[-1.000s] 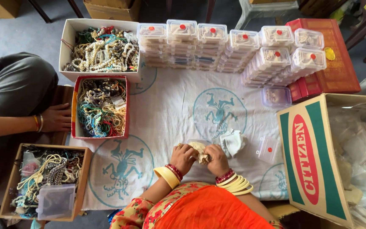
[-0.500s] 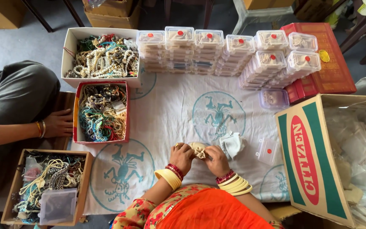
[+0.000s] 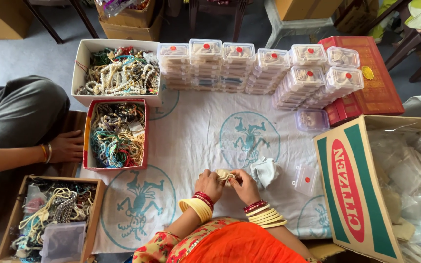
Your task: Sorting and packing jewelry and beads into plastic containers
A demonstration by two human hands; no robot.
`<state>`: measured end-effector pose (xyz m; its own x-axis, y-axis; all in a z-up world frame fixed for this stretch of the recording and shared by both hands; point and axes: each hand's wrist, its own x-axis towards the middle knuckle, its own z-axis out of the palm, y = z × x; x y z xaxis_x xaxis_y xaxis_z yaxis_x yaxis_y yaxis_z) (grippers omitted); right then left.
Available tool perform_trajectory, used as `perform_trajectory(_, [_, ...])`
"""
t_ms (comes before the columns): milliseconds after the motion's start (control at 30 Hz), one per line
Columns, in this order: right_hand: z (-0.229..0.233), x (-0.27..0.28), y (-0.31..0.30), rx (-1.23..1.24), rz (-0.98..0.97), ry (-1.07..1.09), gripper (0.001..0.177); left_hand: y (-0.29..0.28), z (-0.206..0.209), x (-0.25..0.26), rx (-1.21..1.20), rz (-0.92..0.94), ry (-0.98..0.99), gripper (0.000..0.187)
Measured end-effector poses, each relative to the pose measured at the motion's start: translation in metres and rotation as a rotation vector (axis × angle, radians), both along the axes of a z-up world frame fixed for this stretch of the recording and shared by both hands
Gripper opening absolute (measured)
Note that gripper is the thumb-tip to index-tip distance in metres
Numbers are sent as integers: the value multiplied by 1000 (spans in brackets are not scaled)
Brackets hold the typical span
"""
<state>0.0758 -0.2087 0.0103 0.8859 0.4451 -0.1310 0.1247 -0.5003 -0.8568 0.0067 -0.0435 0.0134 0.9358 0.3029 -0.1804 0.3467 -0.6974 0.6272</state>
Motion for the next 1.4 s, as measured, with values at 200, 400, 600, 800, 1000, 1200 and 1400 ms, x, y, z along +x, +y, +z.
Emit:
perform_trajectory(200, [5,-4,12,-84,-89,-293,43,-3,16,12,-183,225,90,61])
perform_trajectory(400, [8,7,15,-338,51,-200,36,-8,25,18,-25,188,21,72])
perform_trajectory(600, [38,12,24,-479,79,-43,37,-13,17,11,60,137,60,42])
perform_trajectory(800, [16,16,13,-215,54,30,36,-4,6,3,-4,179,32,38])
perform_trajectory(1000, [-26,3,0,332,-53,70,25,27,-3,11,-339,185,119,48])
perform_trajectory(1200, [-33,14,8,293,-119,149,27,29,27,17,-268,125,260,54])
perform_trajectory(1400, [-20,7,14,265,-157,49,26,28,51,19,-293,174,275,75])
